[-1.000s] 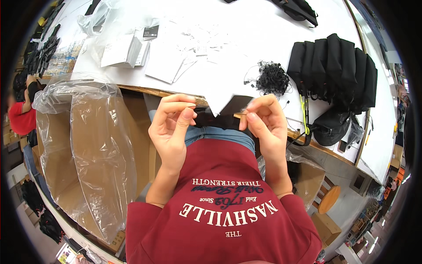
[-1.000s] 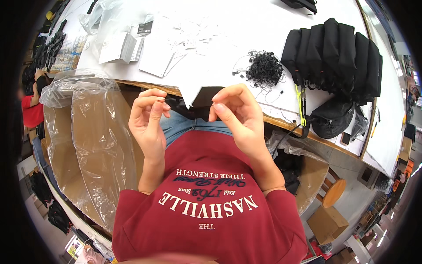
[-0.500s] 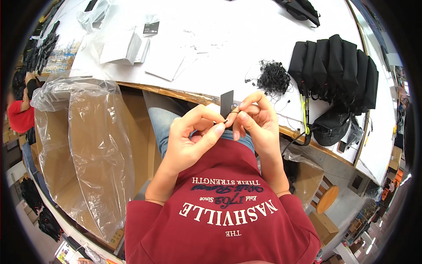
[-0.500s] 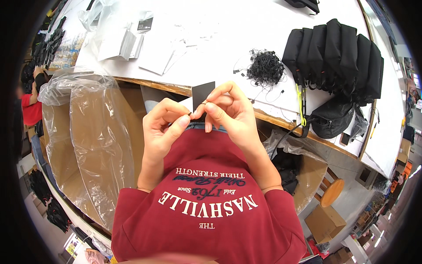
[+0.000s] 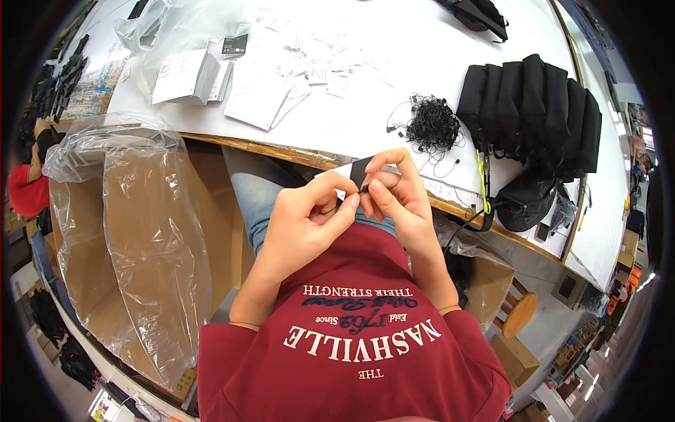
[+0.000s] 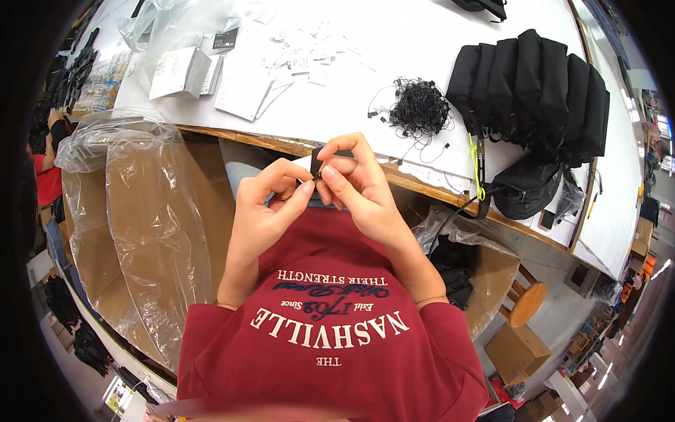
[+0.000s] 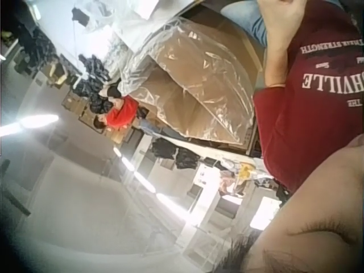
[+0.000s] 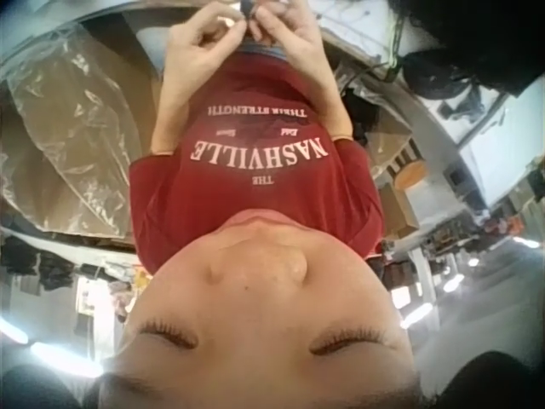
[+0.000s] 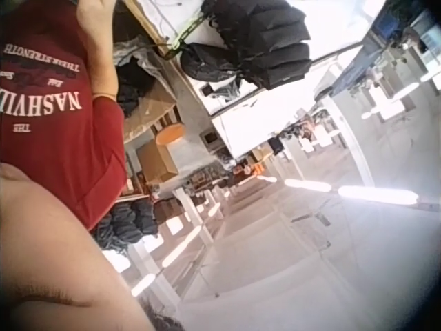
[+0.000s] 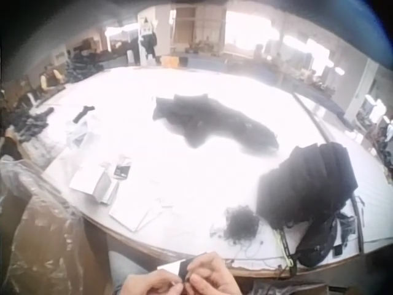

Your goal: Inspecting, labeling, and placing small items into black fabric pouches.

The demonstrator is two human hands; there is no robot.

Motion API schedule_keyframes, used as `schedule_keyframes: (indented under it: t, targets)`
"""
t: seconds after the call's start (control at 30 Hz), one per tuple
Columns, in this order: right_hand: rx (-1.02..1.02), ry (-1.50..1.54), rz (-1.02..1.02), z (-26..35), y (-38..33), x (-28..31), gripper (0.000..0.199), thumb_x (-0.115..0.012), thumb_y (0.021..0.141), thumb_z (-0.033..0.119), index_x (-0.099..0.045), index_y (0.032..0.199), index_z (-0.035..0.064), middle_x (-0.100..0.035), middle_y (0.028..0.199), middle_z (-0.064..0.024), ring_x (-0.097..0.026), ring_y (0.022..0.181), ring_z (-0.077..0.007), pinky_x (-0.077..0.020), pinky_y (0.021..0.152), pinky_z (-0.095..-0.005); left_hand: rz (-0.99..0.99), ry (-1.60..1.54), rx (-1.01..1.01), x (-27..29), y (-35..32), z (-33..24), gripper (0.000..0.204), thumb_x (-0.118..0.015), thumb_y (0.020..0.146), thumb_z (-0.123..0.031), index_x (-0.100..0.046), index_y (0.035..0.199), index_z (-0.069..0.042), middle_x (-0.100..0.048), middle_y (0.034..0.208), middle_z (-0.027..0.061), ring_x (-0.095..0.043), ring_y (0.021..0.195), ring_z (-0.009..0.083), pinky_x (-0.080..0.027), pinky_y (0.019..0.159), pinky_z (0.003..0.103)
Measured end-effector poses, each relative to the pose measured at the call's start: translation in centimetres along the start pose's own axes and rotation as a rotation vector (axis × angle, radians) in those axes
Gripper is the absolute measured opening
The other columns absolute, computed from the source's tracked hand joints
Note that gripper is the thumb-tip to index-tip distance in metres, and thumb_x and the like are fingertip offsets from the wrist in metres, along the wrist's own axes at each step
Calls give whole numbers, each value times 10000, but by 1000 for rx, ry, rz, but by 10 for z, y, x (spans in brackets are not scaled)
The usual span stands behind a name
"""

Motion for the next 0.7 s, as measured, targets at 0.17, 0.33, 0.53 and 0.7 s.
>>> schedule_keyframes:
  t: [0.17,0.33,0.53,0.7]
  targets:
    - [30,-100,7,3,0,-3,130,-479,955,42,-417,1068,51,-490,719,6,-433,642,-58,-346,567,-190,36,96,38,3,1,-3,22,-632,827,-63,-612,833,-57,-339,515,-12,-281,462,52,-236,438,244]
    - [33,-172,13,4,1,-2,105,-490,944,28,-418,1017,48,-489,719,7,-418,636,-54,-342,569,-191,47,165,-37,5,3,-2,42,-646,825,-68,-632,862,-52,-423,543,24,-363,469,60,-298,443,246]
    - [-5,-185,82,11,-1,5,116,-509,941,45,-410,1001,54,-500,715,0,-420,600,-46,-323,534,-190,61,122,-135,6,6,3,99,-690,798,-57,-629,873,-37,-539,645,42,-472,518,76,-379,476,239]
    - [-5,205,65,11,-2,5,160,-525,934,55,-391,1023,61,-516,708,-33,-466,533,-77,-306,466,-191,-212,-82,-231,-1,8,33,201,-678,810,-22,-566,977,-26,-549,974,58,-544,730,94,-434,641,207]
Point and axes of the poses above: each hand's wrist, its own y-axis towards the middle knuckle, its own x-axis out of the back of the hand, z = x × y, the point moved 1 cm from there along y, towards the middle knuckle
